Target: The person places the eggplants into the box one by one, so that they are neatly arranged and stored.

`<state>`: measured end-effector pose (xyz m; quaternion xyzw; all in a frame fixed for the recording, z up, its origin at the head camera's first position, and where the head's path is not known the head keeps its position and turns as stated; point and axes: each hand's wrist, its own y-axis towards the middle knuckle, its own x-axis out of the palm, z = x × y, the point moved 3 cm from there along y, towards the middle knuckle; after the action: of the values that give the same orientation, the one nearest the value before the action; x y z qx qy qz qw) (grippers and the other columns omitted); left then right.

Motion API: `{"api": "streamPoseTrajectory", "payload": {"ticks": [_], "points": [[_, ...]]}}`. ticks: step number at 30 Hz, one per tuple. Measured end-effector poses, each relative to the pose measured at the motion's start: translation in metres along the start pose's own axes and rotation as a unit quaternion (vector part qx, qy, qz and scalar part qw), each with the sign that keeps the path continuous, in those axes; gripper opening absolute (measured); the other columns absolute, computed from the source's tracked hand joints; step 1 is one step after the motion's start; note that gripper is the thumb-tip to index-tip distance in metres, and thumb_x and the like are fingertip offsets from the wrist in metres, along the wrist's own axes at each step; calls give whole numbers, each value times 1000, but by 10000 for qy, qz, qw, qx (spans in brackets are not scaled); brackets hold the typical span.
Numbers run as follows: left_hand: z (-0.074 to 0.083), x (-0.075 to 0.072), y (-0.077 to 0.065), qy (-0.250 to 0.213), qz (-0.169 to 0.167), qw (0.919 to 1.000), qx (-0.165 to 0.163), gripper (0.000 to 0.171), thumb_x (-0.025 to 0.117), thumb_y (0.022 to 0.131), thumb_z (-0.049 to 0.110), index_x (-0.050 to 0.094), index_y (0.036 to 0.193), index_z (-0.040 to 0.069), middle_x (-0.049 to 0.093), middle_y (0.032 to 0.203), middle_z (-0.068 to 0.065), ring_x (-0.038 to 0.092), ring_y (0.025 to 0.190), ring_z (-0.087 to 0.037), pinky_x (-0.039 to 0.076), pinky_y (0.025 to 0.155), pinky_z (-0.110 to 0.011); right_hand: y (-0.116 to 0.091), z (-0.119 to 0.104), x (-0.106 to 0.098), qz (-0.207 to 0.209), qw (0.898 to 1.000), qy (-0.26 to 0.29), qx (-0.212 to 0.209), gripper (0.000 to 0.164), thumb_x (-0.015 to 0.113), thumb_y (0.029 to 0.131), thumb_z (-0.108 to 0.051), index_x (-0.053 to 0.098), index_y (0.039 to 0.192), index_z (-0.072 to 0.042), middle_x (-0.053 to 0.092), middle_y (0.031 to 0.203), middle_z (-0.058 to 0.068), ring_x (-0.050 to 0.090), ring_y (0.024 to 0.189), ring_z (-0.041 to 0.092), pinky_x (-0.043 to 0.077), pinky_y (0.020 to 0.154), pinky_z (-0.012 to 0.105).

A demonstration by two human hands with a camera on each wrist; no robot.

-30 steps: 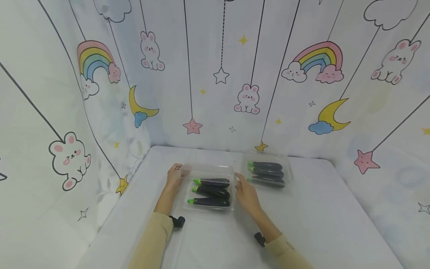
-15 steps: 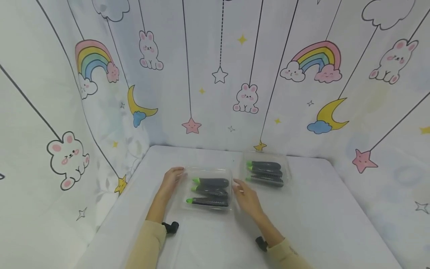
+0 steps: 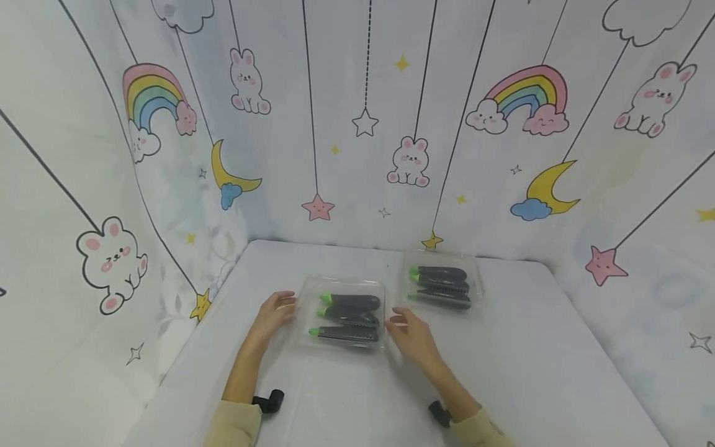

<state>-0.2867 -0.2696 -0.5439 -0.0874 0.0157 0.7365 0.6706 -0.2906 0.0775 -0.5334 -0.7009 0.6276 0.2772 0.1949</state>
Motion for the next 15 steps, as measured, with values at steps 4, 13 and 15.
{"api": "streamPoseTrajectory", "payload": {"ticks": [4, 13, 15], "points": [[1, -2, -13, 269, 13, 9996, 18, 53, 60, 101, 11, 45, 151, 0, 53, 148, -26, 57, 131, -40, 51, 107, -51, -5, 0, -1, -208, 9998, 73, 6, 45, 67, 101, -27, 61, 139, -4, 75, 119, 12, 73, 106, 30, 62, 88, 47], [-3, -6, -35, 387, -203, 9990, -67, 48, 64, 102, 16, 53, 144, -5, 61, 135, -27, 65, 117, -36, 60, 95, -44, -16, 2, -2, -825, 9909, 1030, 277, 48, 74, 96, -19, 62, 133, 7, 78, 92, 10, 76, 79, 24, 64, 74, 38], [-5, -7, -39, 267, -235, 9993, -128, 46, 64, 102, 16, 56, 141, -6, 64, 131, -26, 67, 112, -34, 61, 93, -43, -18, 3, -1, -1058, 9823, 1485, 425, 48, 73, 96, -16, 60, 133, 11, 77, 92, 13, 77, 79, 27, 65, 73, 38]]}}
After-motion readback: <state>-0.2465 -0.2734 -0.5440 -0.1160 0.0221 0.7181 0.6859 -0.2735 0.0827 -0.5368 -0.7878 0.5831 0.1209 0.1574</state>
